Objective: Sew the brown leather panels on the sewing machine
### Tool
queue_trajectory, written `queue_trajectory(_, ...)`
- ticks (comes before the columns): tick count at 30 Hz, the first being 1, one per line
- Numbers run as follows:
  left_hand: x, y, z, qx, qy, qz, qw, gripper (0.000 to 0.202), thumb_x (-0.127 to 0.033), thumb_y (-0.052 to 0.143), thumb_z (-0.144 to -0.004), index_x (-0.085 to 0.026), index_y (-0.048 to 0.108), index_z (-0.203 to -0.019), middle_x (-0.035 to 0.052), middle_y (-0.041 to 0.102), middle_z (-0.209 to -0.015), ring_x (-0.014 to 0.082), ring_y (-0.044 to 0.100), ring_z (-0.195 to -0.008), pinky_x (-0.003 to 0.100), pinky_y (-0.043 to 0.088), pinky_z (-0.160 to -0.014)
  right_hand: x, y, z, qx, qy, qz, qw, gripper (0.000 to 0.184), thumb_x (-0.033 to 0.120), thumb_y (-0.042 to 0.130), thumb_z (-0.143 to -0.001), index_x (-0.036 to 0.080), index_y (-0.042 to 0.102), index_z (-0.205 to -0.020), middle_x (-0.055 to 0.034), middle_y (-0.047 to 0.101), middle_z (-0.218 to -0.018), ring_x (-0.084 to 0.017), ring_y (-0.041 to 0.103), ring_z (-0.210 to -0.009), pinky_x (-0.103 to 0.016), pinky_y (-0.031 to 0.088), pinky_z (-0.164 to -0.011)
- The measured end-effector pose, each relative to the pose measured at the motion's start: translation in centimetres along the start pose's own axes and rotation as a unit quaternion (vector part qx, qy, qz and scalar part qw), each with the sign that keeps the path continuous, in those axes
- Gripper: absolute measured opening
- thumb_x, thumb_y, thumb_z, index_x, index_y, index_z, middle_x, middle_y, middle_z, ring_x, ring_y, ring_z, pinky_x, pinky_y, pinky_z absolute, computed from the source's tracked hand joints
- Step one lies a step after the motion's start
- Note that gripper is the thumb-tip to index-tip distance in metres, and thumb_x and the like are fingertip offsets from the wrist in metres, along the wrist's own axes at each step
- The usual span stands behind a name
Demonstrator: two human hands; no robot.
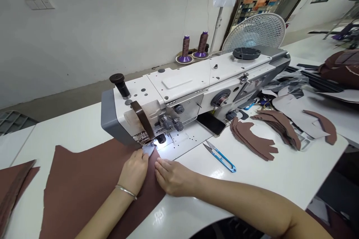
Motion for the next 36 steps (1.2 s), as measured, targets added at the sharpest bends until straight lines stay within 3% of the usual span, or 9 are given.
queue_trajectory(8,-2.7,0.0,-0.7,0.044,0.001,0.027,0.999,0.023,-0.001,0.042,-0.081,-0.015,0.061,-0.077,0.0075,0.061,-0.08,0.0199,0.059,-0.074,0.028,0.046,-0.059,-0.3,0.6,-0.5,-0.012,0.019,0.009,1.0,0.025,0.007,0.043,-0.088,-0.004,0.064,-0.096,-0.0253,0.068,-0.097,-0.031,0.067,-0.094,-0.043,0.055,-0.082)
queue_trajectory(19,-2.1,0.9,-2.5,0.079,-0.046,0.089,0.992,0.021,-0.003,0.043,-0.082,-0.015,0.061,-0.079,0.0073,0.06,-0.083,0.0192,0.06,-0.081,0.03,0.048,-0.074,1.5,1.6,-0.1,-0.008,0.039,0.029,0.999,0.022,0.009,0.047,-0.084,-0.004,0.062,-0.094,-0.0291,0.066,-0.095,-0.032,0.068,-0.09,-0.047,0.056,-0.078)
queue_trajectory(24,-1.3,0.9,-2.0,0.017,-0.056,0.133,0.989,0.028,-0.005,0.04,-0.086,-0.016,0.065,-0.089,0.0059,0.06,-0.082,0.0188,0.057,-0.082,0.03,0.046,-0.078,1.4,0.6,-0.4,-0.036,0.04,0.068,0.996,0.025,0.007,0.044,-0.084,-0.003,0.064,-0.097,-0.0243,0.069,-0.095,-0.031,0.068,-0.09,-0.044,0.057,-0.076)
queue_trajectory(29,0.1,0.0,-0.2,-0.058,-0.029,0.098,0.993,0.027,-0.012,0.047,-0.086,-0.024,0.067,-0.099,0.0086,0.061,-0.113,0.0257,0.051,-0.091,0.038,0.043,-0.076,1.5,0.3,-1.1,-0.01,0.018,0.082,0.996,0.022,0.008,0.046,-0.085,-0.003,0.064,-0.092,-0.024,0.069,-0.084,-0.03,0.069,-0.081,-0.042,0.056,-0.066)
queue_trajectory(32,0.2,-0.1,-0.1,-0.113,0.048,0.069,0.99,0.024,-0.013,0.047,-0.087,-0.023,0.067,-0.095,0.0086,0.063,-0.113,0.0254,0.051,-0.09,0.041,0.042,-0.081,1.6,0.3,-1.4,-0.014,0.014,0.086,0.996,0.018,0.008,0.048,-0.083,0.0,0.064,-0.085,-0.023,0.068,-0.077,-0.032,0.069,-0.077,-0.041,0.055,-0.062)
queue_trajectory(36,-0.3,0.6,-0.5,-0.19,0.169,0.09,0.963,0.024,-0.012,0.039,-0.091,-0.014,0.064,-0.089,0.0083,0.063,-0.086,0.0201,0.053,-0.085,0.031,0.044,-0.076,1.4,0.3,-1.7,-0.028,0.029,0.095,0.995,0.017,0.006,0.048,-0.08,0.0,0.063,-0.082,-0.0245,0.068,-0.079,-0.033,0.068,-0.078,-0.04,0.053,-0.059)
Point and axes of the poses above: each hand's wrist, its own z-axis away from the middle knuckle, its own y-axis out of the palm, x = y × z, the point moved 6 cm from there along -z, towards the middle knuckle
